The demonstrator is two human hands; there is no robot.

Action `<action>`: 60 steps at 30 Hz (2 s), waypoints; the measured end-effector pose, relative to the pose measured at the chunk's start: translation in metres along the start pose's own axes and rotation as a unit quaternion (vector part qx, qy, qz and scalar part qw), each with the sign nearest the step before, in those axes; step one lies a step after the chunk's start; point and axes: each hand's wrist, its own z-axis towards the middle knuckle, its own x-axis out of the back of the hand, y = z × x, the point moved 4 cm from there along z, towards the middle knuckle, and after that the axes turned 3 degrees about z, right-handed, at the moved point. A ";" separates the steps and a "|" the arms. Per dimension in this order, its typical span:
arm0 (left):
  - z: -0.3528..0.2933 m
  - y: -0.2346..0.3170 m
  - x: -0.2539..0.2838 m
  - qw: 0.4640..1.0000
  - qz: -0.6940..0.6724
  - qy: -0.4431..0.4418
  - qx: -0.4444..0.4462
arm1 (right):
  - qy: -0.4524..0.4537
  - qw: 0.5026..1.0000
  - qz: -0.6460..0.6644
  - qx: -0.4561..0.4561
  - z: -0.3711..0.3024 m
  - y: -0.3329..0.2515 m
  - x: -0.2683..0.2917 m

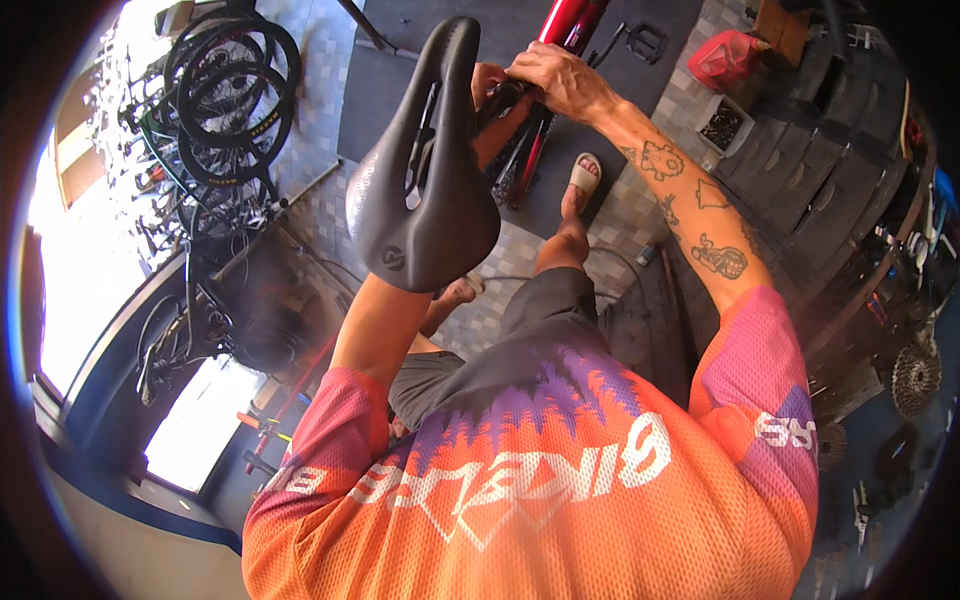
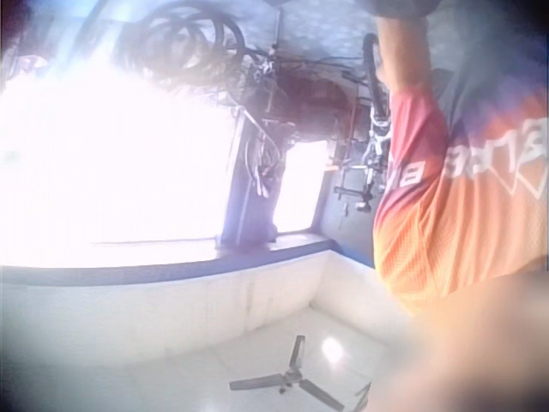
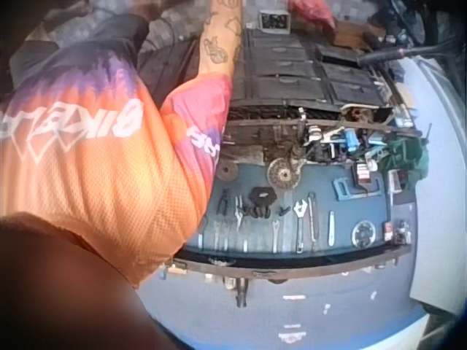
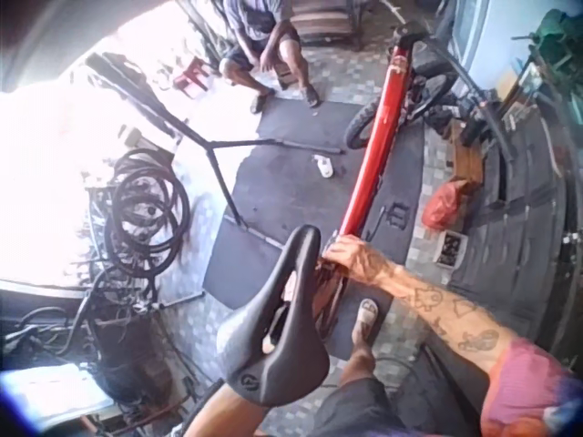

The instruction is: The person assembles a red bicycle by attaching the handlebar, wiping it with a cloth, installing the saddle, and tightening the seat post clamp. The person uses a screwdriver and a cloth during the process.

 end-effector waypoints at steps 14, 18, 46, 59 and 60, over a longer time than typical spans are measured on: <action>0.002 0.037 -0.012 0.984 0.124 0.040 -0.124 | 0.118 0.974 0.049 -0.186 -0.030 -0.014 0.001; 0.005 0.038 -0.010 0.980 0.128 -0.017 -0.149 | 0.207 0.943 0.040 -0.257 -0.045 -0.021 -0.006; 0.033 0.005 -0.026 0.953 -0.078 -0.193 -0.219 | 0.564 0.507 -0.300 -0.578 -0.400 -0.370 0.075; 0.014 0.030 0.016 0.956 0.018 -0.180 -0.230 | 0.265 0.389 -0.391 -0.791 -0.588 -0.331 0.260; 0.012 0.029 0.018 0.959 -0.011 -0.190 -0.211 | 0.249 0.395 -0.374 -0.801 -0.596 -0.330 0.263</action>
